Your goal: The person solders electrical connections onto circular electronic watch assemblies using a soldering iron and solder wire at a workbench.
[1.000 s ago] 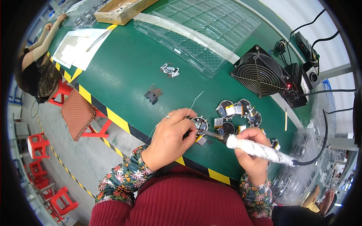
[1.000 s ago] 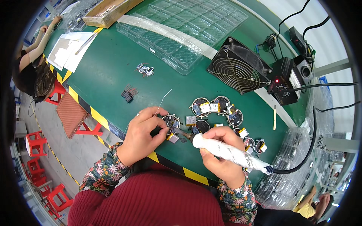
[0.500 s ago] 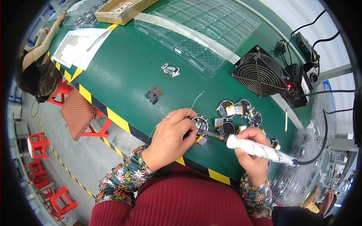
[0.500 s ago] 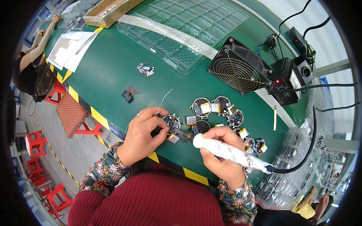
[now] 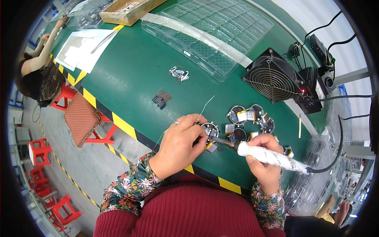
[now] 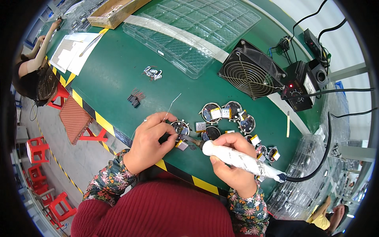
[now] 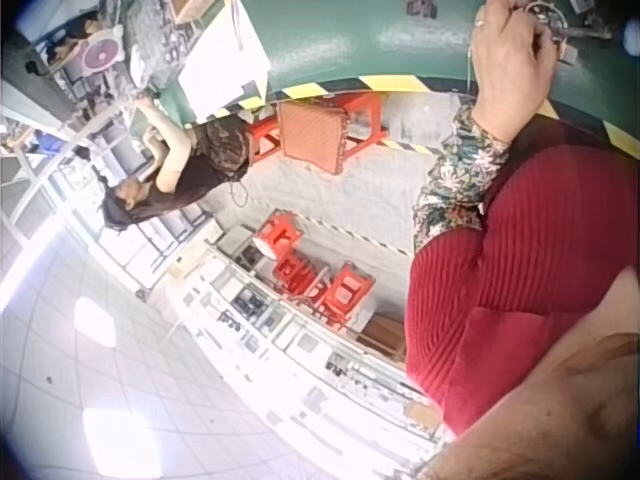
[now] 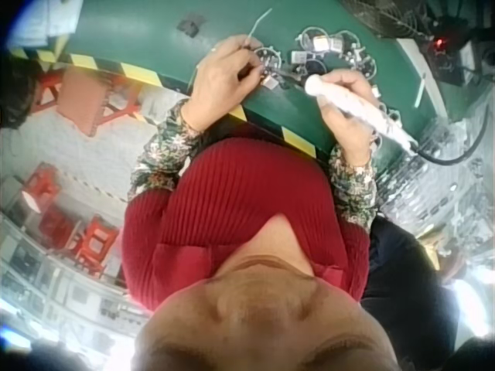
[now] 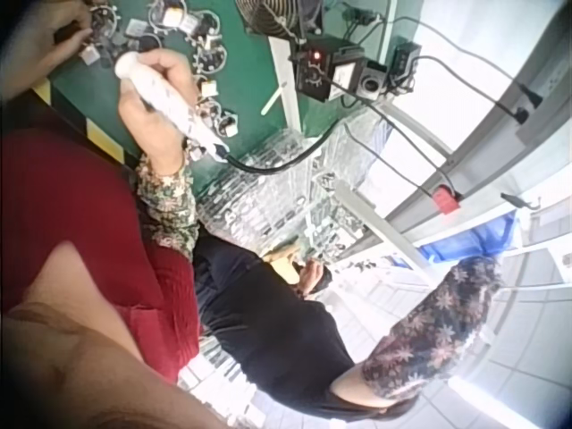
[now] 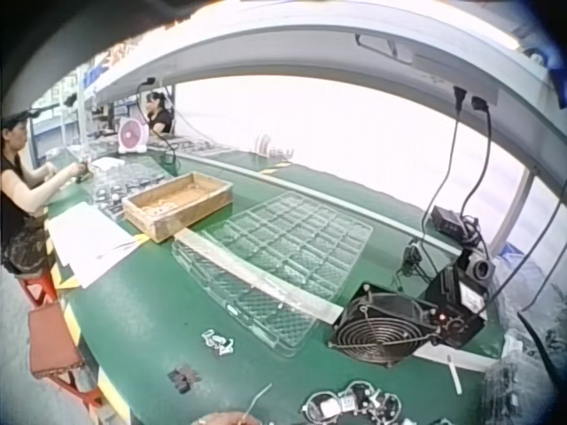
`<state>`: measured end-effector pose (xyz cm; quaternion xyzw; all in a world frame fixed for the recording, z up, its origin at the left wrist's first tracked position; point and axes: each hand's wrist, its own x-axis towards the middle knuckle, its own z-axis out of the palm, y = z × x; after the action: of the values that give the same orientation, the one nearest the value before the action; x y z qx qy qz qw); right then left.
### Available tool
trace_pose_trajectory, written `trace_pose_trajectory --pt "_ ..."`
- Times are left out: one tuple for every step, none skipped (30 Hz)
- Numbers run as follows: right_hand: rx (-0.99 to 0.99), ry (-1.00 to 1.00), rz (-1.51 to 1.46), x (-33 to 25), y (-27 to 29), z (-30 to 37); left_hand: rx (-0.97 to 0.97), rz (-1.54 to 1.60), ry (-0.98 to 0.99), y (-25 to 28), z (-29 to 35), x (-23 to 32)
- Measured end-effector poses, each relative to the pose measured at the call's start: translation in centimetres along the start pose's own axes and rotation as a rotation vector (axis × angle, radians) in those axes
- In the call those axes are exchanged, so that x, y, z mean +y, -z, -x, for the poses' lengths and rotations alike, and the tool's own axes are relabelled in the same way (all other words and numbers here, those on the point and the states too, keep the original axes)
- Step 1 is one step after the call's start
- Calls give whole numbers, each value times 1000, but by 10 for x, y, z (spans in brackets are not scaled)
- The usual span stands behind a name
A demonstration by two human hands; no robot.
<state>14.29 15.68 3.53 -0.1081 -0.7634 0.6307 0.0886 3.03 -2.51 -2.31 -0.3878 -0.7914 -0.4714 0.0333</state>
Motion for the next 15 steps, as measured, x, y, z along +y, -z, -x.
trace_pose_trajectory --pt "0 0 0 0 0 0 0 0 0 0 0 0" --pt "2 0 0 1 0 0 1 2 1 0 0 0" --pt "3 0 0 1 0 0 3 3 1 0 0 0" --pt "3 0 0 1 0 0 3 3 1 0 0 0" --pt "2 0 5 1 0 0 3 2 1 -1 0 -1" --pt "0 0 10 1 0 1 2 0 1 -1 0 -1" --pt "0 0 10 2 1 1 2 0 0 0 0 0" --pt "-10 13 19 2 2 1 -1 2 3 0 0 0" --pt "-20 25 29 3 3 1 -4 4 6 0 0 1" --pt "-21 26 28 2 3 1 -3 4 6 0 0 1" --pt "-8 27 24 2 3 2 -4 0 3 0 0 0" --pt "5 28 20 2 2 3 -4 -3 1 0 1 0" --pt "6 28 20 2 3 4 -4 -2 0 0 1 0" --pt "14 23 7 2 3 4 -6 1 1 0 1 0" --pt "23 17 -7 3 4 5 -8 4 2 -1 1 0"
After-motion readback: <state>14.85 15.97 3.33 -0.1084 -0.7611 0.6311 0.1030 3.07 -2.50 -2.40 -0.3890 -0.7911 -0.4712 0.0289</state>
